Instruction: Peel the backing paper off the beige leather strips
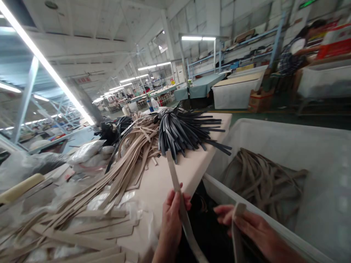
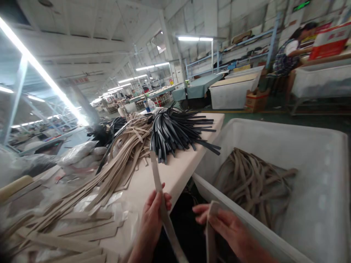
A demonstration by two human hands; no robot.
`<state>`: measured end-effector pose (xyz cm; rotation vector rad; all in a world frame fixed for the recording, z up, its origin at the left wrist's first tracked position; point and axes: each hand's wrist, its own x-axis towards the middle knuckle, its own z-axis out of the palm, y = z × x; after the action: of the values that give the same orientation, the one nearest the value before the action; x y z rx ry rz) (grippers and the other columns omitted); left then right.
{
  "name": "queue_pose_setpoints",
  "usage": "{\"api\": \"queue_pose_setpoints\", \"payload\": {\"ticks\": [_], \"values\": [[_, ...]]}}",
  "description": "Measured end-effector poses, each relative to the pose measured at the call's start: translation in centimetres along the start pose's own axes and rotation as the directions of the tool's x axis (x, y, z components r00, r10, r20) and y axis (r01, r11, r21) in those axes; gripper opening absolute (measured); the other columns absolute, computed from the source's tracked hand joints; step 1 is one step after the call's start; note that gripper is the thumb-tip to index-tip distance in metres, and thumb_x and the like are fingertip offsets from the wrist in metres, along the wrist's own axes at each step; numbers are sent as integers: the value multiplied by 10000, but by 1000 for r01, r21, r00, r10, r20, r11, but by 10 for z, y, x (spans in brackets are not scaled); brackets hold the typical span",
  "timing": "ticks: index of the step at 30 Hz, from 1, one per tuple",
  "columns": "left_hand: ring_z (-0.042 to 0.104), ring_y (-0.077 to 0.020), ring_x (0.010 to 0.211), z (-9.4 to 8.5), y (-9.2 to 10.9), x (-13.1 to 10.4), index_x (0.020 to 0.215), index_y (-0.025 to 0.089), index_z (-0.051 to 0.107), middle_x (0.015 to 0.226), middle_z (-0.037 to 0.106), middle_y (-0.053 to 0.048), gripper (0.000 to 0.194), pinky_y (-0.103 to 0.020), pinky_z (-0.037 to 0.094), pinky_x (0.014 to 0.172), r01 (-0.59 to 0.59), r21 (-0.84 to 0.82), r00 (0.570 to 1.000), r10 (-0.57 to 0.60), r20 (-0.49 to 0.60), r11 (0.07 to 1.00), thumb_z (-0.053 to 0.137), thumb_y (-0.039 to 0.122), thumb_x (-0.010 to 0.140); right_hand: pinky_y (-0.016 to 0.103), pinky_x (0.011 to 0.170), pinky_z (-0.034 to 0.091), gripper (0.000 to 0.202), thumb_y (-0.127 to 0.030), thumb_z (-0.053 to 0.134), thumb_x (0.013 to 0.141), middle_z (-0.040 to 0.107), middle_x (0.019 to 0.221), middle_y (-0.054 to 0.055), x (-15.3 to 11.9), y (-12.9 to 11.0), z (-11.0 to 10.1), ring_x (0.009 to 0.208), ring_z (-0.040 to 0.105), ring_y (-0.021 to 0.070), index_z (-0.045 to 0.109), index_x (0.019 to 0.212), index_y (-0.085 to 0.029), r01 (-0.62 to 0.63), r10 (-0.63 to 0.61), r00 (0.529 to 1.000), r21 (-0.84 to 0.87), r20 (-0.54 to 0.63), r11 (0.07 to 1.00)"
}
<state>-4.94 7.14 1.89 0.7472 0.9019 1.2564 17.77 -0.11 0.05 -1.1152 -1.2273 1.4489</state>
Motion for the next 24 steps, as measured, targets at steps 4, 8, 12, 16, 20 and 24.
{"api": "queue_pose_setpoints", "payload": {"ticks": [4,8,12,16,20,24], "values": [[576,-87,626,0,-19,-23,1053,181,725,758,708,-13,421,-196,440,618,129,146,982,-147,117,981,749,519,803,528,1182,283,361,-577,651,910,505,1508,82,53,-31,17,1423,382,336,768,894,-235,170,-173,985,274,-14,946],[571,-103,595,-1,-27,-33,983,192,751,728,726,-23,525,-207,410,574,220,198,958,-250,143,955,823,602,664,556,1204,190,339,-574,699,879,598,1421,77,86,-50,28,1410,404,326,779,919,-247,254,-285,958,372,30,893],[614,-154,657,0,-18,-30,954,173,758,765,744,-61,602,-246,451,614,157,326,960,-221,170,932,655,730,751,502,1177,284,352,-518,596,973,704,1260,87,89,-59,36,1297,531,283,772,1023,-217,366,-389,917,199,93,909],[635,-195,828,12,-4,-22,1007,182,747,921,752,-69,526,-271,485,760,93,336,971,-160,177,937,682,654,784,328,721,559,451,-586,573,958,644,1343,106,80,-56,47,792,669,174,752,1045,-181,259,-275,949,116,154,959],[574,-170,790,21,-6,-22,898,178,752,814,700,-37,426,-256,445,759,87,339,975,-150,163,937,710,590,796,330,684,565,419,-570,573,954,658,1333,83,74,-55,50,692,654,152,763,1038,-205,246,-267,960,199,85,949],[519,-178,756,17,-31,-38,811,193,765,752,655,-33,443,-280,419,749,66,421,962,-170,215,905,719,630,759,495,1191,282,321,-465,571,980,749,1171,63,62,-57,39,1333,508,291,794,971,-235,394,-387,919,232,-77,889]]}}
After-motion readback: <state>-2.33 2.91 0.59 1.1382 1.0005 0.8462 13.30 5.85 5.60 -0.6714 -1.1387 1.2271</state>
